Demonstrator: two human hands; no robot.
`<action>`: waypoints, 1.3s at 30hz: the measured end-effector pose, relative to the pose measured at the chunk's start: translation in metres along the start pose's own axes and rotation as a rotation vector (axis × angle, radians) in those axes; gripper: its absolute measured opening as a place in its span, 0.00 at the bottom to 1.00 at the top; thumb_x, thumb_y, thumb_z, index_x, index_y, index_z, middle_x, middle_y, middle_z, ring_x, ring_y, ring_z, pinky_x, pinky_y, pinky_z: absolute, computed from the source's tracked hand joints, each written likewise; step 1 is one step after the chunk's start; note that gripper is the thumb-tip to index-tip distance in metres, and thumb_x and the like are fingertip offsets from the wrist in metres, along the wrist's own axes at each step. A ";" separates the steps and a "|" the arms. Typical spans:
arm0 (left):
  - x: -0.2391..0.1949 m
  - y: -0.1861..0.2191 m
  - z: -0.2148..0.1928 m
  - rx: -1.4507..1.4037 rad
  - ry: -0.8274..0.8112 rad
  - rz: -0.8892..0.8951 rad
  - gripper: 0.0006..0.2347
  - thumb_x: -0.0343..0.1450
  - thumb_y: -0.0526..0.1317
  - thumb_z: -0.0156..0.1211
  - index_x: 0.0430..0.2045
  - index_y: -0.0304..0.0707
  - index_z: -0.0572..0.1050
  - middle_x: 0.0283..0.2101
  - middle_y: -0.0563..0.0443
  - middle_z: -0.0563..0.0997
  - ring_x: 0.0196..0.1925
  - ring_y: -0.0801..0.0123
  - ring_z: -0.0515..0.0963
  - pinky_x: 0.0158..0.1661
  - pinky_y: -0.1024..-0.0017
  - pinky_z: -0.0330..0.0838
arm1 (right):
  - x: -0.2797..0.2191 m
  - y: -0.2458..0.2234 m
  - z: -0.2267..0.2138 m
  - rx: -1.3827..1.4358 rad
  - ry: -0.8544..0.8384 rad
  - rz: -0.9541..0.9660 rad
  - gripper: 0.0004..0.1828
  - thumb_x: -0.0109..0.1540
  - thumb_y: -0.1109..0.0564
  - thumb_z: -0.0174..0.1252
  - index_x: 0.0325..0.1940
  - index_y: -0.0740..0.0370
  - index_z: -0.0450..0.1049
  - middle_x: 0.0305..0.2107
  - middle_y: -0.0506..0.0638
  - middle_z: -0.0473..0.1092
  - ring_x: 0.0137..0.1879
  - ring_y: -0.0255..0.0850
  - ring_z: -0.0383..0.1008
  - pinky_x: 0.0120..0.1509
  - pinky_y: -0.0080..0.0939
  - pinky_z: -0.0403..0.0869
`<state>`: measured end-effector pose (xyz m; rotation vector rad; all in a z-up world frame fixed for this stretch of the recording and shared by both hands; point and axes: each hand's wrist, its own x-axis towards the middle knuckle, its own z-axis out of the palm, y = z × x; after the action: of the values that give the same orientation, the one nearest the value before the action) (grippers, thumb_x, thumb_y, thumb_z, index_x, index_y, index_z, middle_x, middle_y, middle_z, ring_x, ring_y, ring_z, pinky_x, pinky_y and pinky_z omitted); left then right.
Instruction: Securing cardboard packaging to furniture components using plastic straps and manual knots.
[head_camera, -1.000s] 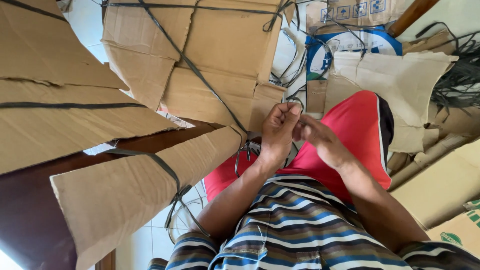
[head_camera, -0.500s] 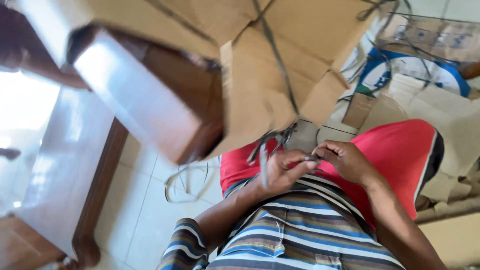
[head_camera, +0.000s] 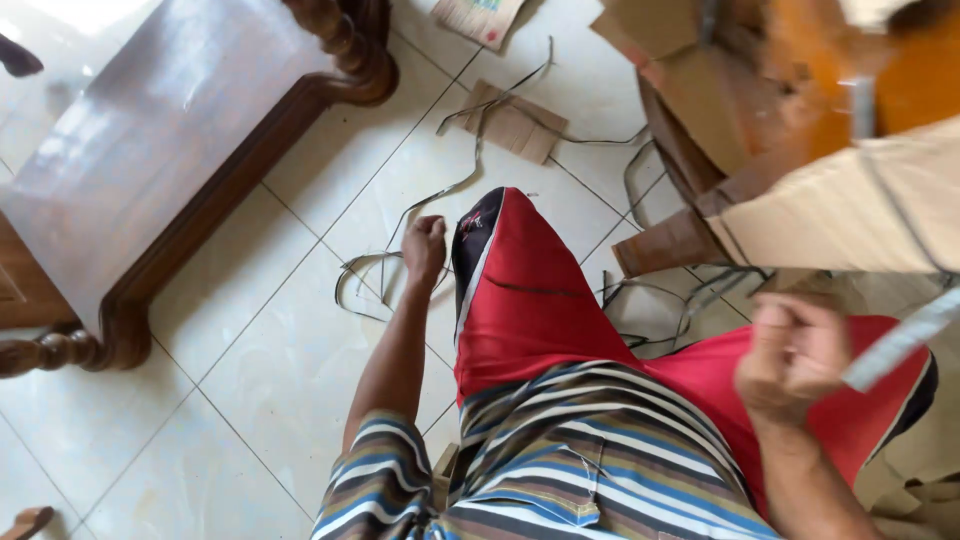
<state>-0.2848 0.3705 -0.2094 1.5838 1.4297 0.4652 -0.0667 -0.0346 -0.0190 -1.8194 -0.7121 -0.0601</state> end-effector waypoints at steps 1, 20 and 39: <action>0.025 -0.024 -0.005 0.087 0.014 -0.058 0.13 0.71 0.45 0.54 0.41 0.41 0.83 0.37 0.52 0.86 0.42 0.68 0.83 0.47 0.70 0.73 | 0.011 -0.014 0.003 0.061 0.095 -0.073 0.09 0.73 0.63 0.51 0.52 0.75 0.65 0.41 0.65 0.69 0.46 0.52 0.71 0.54 0.47 0.71; 0.117 -0.167 -0.005 0.537 -0.174 -0.307 0.13 0.75 0.50 0.57 0.39 0.43 0.83 0.45 0.40 0.84 0.51 0.48 0.81 0.50 0.57 0.74 | 0.017 -0.044 0.041 -0.076 -0.095 -0.225 0.42 0.64 0.86 0.34 0.81 0.70 0.37 0.72 0.85 0.45 0.36 0.68 0.59 0.51 0.65 0.69; 0.016 0.128 -0.003 -1.088 -0.492 0.014 0.06 0.76 0.35 0.57 0.43 0.38 0.68 0.40 0.32 0.85 0.38 0.57 0.88 0.40 0.67 0.86 | 0.027 -0.036 0.227 0.248 -0.732 0.270 0.33 0.70 0.47 0.51 0.76 0.64 0.57 0.66 0.66 0.63 0.73 0.64 0.59 0.72 0.67 0.62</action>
<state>-0.2092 0.3989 -0.1082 0.7252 0.5758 0.6500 -0.1302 0.1840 -0.0626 -1.6652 -0.9135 0.8725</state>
